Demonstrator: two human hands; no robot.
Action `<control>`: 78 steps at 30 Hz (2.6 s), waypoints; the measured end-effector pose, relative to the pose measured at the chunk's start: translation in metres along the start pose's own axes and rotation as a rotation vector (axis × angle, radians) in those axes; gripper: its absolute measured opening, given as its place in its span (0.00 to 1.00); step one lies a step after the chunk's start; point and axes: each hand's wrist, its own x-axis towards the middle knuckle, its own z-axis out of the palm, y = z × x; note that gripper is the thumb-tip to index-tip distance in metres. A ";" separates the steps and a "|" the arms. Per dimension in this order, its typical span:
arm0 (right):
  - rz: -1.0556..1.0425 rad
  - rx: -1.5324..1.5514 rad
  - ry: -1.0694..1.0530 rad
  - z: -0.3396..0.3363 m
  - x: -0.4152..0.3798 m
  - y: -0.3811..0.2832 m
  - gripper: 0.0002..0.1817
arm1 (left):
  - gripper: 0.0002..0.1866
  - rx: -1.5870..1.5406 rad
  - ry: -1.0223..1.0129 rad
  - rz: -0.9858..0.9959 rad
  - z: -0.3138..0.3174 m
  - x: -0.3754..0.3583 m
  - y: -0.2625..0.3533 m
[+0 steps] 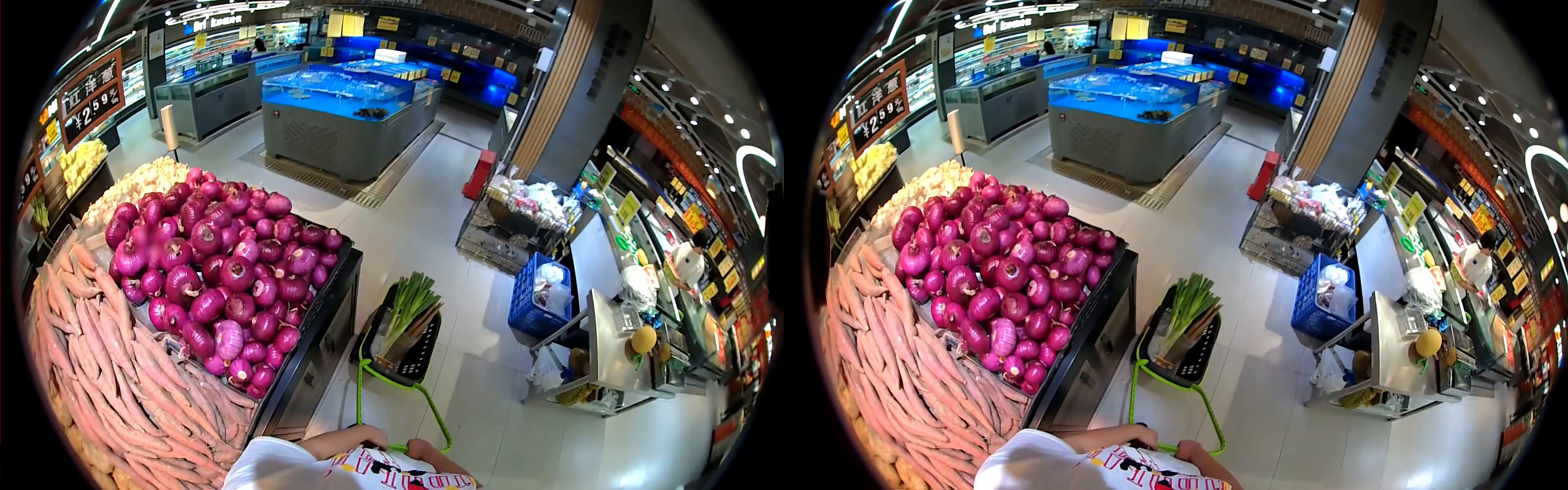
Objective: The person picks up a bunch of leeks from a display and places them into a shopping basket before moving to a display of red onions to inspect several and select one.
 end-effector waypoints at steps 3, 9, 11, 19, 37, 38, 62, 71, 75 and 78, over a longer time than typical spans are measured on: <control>0.032 -0.017 -0.018 -0.031 -0.005 -0.014 0.21 | 0.27 -0.013 0.052 -0.054 -0.021 -0.022 0.005; -0.247 -0.074 0.080 -0.050 0.027 -0.024 0.17 | 0.25 -0.067 0.136 -0.159 -0.032 -0.053 -0.015; -0.329 -0.079 0.070 -0.060 0.033 -0.026 0.17 | 0.26 0.123 0.164 -0.351 -0.027 -0.064 -0.009; -0.482 -0.177 0.005 -0.106 0.011 0.022 0.15 | 0.27 -0.001 0.298 -0.416 -0.022 -0.020 0.035; -0.284 -0.573 0.001 -0.214 -0.001 0.220 0.09 | 0.31 -0.427 0.194 -0.135 -0.119 0.173 0.128; -0.298 -0.563 0.009 -0.221 0.004 0.229 0.09 | 0.33 -0.466 0.209 -0.086 -0.125 0.178 0.131; -0.257 -0.669 0.264 -0.451 0.111 0.359 0.04 | 0.21 -1.205 -0.002 0.022 -0.370 0.303 0.132; -0.543 -0.637 0.262 -0.524 0.160 0.420 0.04 | 0.17 -0.901 0.109 -0.059 -0.453 0.353 0.106; -0.619 -0.688 0.277 -0.568 0.193 0.447 0.04 | 0.18 -0.828 0.309 -0.078 -0.492 0.355 0.127; -0.694 -0.675 0.279 -0.602 0.215 0.454 0.05 | 0.19 -0.805 0.436 -0.098 -0.518 0.348 0.137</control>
